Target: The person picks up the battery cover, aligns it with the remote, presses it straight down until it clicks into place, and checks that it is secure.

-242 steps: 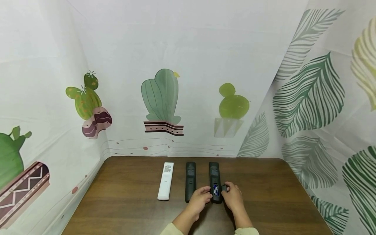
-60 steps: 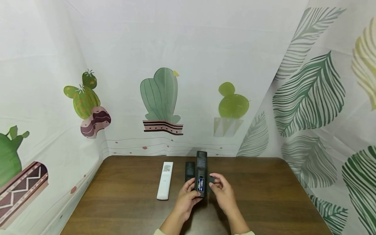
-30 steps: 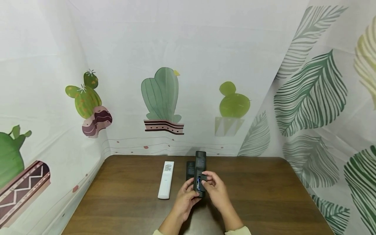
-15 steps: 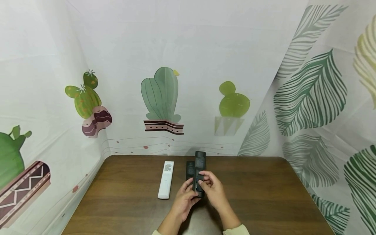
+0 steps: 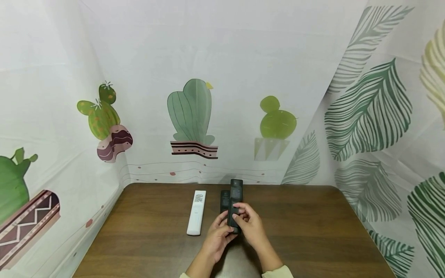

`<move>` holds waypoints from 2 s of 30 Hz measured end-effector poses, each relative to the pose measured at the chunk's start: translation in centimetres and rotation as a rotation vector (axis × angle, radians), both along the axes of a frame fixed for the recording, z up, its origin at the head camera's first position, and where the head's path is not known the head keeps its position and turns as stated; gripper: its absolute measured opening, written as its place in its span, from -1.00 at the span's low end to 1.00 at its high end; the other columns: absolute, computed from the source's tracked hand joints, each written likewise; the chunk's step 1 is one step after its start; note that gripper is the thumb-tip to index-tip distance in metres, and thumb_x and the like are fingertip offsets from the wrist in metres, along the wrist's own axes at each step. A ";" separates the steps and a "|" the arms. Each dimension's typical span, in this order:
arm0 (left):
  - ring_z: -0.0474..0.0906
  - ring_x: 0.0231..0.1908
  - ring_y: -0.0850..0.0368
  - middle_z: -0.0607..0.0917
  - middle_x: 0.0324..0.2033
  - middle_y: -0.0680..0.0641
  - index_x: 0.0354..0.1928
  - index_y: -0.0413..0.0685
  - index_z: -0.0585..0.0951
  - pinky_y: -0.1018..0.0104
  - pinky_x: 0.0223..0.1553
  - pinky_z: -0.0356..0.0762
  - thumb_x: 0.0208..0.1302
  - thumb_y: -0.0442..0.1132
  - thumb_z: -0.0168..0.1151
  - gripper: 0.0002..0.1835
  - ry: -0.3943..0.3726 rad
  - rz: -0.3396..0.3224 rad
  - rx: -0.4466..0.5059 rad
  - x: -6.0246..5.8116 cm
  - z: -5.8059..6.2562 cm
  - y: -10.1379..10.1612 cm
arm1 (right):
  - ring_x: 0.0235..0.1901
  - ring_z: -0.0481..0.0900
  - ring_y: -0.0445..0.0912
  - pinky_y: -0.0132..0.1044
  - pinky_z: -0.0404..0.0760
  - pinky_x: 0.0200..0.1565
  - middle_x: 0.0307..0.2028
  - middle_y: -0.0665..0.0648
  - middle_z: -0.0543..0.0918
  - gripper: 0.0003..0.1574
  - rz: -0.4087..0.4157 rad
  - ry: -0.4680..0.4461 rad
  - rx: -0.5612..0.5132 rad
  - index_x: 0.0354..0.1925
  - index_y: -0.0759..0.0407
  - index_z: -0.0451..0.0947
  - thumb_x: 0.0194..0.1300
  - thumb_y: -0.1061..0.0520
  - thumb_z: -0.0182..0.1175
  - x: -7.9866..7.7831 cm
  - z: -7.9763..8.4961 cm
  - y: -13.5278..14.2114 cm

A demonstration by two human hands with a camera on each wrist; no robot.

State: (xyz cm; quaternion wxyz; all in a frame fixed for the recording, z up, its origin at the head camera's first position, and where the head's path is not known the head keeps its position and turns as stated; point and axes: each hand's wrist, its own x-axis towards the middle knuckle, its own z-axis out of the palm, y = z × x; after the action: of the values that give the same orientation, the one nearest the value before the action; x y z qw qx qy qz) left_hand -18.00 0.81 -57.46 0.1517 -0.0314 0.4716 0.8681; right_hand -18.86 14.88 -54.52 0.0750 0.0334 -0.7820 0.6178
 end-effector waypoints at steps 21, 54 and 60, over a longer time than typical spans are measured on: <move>0.66 -0.04 0.13 0.64 0.15 -0.09 0.48 -0.21 0.20 0.23 -0.03 0.59 0.09 -0.51 0.12 -0.18 0.013 -0.008 0.023 0.1 0.1 -0.2 | -0.21 0.49 -0.16 -0.40 0.48 -0.13 -0.13 0.20 0.59 -0.63 0.014 0.022 -0.015 0.08 0.11 0.62 0.30 0.24 0.32 0.4 0.3 0.0; 0.68 -0.01 0.09 0.63 0.18 -0.15 0.48 -0.22 0.22 0.24 -0.03 0.62 0.18 -0.48 0.21 -0.21 0.039 -0.009 0.009 0.2 -0.3 -0.4 | -0.29 0.45 -0.19 -0.44 0.46 -0.20 -0.23 0.30 0.49 -0.65 -0.012 0.036 -0.015 0.05 0.28 0.65 0.29 0.35 0.27 1.6 2.9 -0.9; 0.67 -0.03 0.10 0.63 0.17 -0.14 0.48 -0.20 0.22 0.23 -0.03 0.62 0.16 -0.50 0.20 -0.20 0.017 -0.006 0.011 0.2 -0.2 -0.4 | -0.32 0.44 -0.19 -0.45 0.47 -0.23 -0.25 0.30 0.48 -0.65 0.005 0.034 -0.019 0.05 0.32 0.65 0.29 0.36 0.27 1.5 2.8 -0.8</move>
State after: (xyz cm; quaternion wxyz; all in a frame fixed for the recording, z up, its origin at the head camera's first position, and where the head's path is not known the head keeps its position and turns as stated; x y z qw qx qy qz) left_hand -17.84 0.38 -57.62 0.1502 -0.0218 0.4681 0.8705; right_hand -17.34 14.11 -51.75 0.0869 0.0452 -0.7746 0.6248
